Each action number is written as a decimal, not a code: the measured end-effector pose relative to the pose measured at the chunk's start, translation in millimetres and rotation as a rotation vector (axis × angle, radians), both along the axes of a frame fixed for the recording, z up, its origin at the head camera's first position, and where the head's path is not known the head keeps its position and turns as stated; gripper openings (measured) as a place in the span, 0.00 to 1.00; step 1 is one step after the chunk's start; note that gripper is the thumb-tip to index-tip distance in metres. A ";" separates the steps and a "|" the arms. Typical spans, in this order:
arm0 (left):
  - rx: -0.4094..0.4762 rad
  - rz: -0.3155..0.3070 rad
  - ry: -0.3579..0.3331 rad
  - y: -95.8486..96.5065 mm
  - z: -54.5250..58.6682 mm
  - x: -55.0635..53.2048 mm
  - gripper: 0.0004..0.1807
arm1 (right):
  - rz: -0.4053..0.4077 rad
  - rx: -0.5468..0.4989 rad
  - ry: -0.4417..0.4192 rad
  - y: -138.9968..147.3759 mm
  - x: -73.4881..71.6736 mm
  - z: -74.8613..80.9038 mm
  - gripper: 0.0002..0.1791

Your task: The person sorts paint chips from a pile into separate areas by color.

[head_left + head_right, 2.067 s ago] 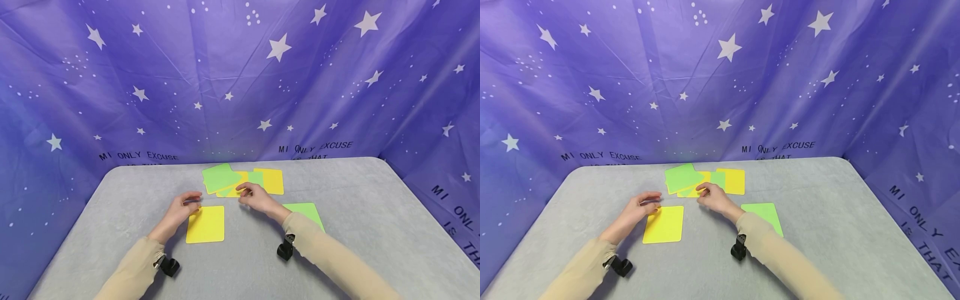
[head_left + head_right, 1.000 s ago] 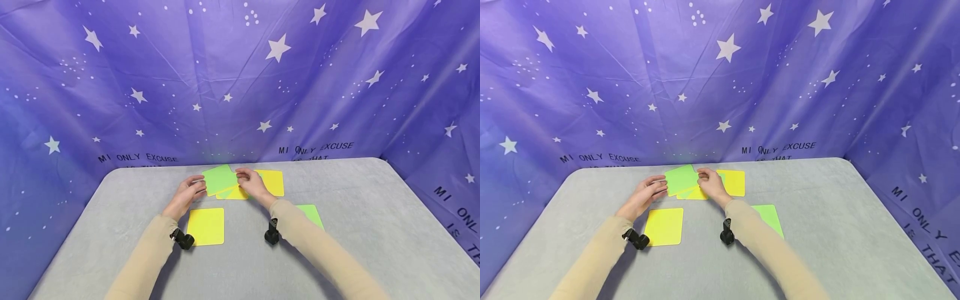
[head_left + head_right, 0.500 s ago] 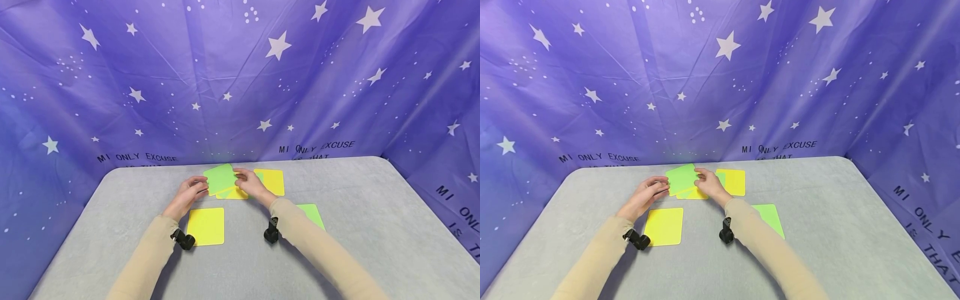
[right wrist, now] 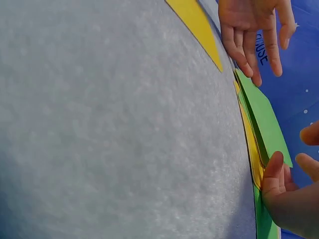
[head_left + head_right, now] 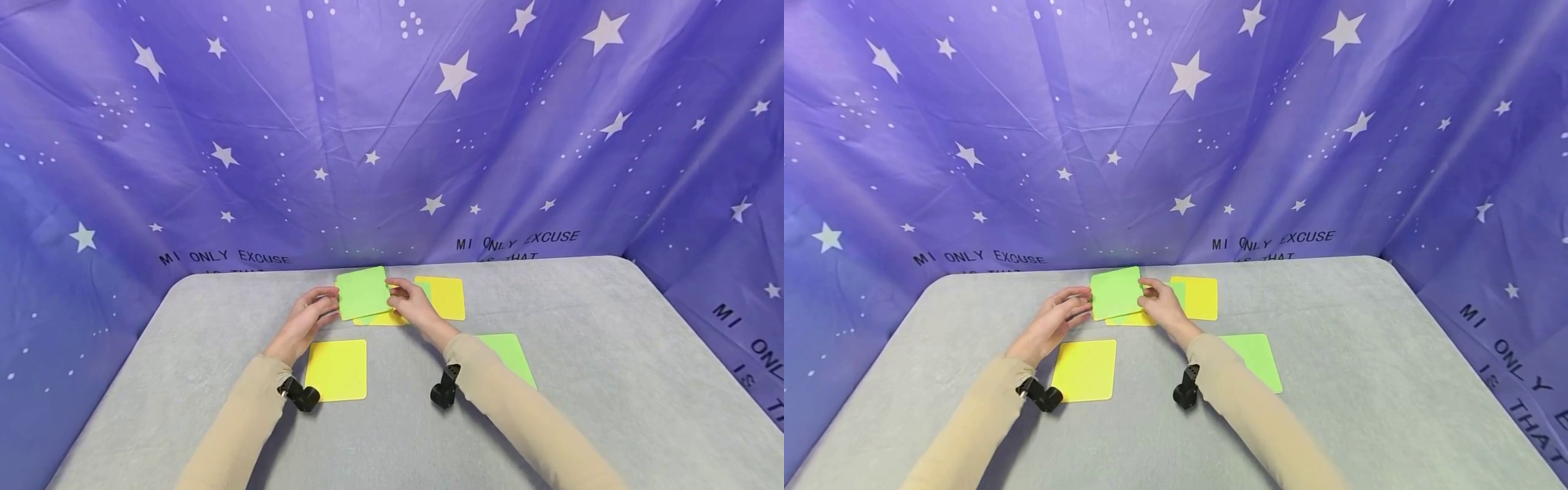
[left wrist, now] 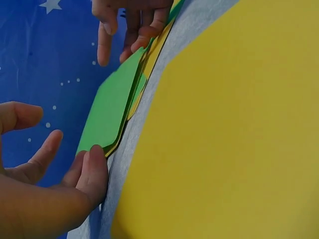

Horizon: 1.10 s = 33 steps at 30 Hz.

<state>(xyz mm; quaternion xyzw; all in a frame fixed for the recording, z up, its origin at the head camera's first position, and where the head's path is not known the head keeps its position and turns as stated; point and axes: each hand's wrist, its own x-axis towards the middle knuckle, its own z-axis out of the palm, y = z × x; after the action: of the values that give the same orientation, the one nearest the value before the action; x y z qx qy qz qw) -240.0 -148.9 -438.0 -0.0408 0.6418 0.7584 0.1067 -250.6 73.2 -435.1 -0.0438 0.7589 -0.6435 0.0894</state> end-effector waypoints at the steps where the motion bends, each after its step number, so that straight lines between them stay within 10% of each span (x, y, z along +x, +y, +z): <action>1: 0.003 0.000 0.004 0.7 0.4 0.7 0.22 | -0.002 -0.003 -0.001 0.2 0.9 0.2 0.27; 17: 0.026 -0.064 0.084 15.3 1.7 13.0 0.28 | -0.076 -0.018 0.014 10.6 14.6 -1.5 0.31; 33: -0.004 -0.122 0.099 31.0 -7.1 22.6 0.29 | 0.014 -0.124 -0.053 31.9 34.6 -3.1 0.31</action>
<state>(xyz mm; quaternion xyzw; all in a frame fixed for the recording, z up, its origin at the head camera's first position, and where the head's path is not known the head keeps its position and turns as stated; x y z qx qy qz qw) -217.4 -117.8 -445.1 0.0356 0.6492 0.7502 0.1205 -216.0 105.1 -438.3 -0.0377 0.7146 -0.6896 0.1110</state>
